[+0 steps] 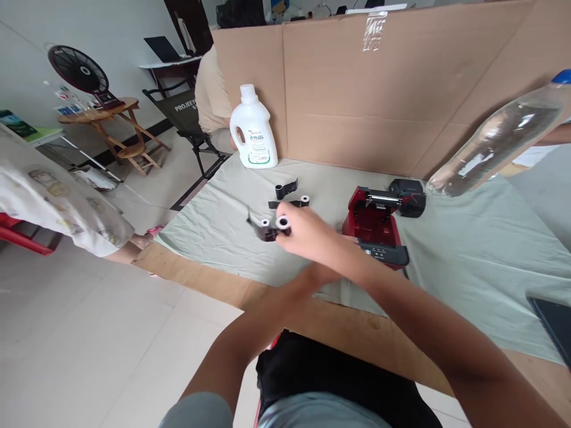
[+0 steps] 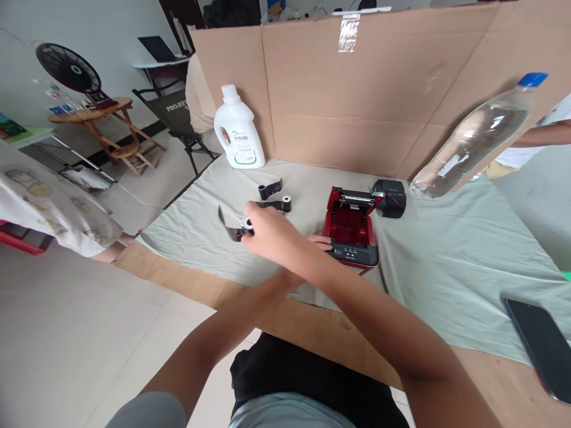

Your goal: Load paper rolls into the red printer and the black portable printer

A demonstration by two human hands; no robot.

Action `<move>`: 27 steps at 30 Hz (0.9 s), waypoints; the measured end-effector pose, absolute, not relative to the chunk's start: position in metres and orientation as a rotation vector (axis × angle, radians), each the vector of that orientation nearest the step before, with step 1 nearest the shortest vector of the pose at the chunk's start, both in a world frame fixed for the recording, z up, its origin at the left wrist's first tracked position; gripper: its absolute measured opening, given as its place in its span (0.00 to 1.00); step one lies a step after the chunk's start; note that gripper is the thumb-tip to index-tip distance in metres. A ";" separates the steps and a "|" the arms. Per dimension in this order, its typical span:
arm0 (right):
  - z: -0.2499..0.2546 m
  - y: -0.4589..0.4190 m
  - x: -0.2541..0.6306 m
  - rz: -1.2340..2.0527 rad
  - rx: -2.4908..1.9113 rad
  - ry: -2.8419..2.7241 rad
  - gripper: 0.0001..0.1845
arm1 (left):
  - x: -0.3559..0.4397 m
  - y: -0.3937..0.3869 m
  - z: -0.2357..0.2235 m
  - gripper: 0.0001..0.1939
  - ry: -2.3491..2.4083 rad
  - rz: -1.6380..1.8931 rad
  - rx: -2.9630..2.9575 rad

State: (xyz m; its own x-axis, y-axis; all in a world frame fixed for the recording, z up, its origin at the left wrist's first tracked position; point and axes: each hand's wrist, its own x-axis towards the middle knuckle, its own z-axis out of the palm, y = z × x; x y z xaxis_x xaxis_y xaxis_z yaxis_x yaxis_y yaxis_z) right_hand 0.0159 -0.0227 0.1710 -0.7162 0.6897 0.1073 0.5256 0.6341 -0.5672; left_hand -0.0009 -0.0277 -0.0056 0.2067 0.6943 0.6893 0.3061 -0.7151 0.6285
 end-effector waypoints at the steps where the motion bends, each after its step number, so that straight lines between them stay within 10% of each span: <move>1: 0.161 -0.025 0.000 0.688 -0.981 -2.579 0.06 | -0.001 -0.028 -0.004 0.15 0.930 1.526 2.118; 27: 0.103 -0.012 -0.022 0.454 -1.552 -2.661 0.25 | 0.005 -0.027 -0.001 0.12 0.930 1.605 1.995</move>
State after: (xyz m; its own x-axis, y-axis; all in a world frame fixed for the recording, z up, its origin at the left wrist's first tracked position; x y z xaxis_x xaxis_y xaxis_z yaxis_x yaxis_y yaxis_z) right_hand -0.0216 -0.0121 0.1034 -0.5028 0.8558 -0.1214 0.8476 0.4606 -0.2634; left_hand 0.0051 -0.0268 -0.0015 0.1123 0.7177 0.6873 0.2395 -0.6908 0.6822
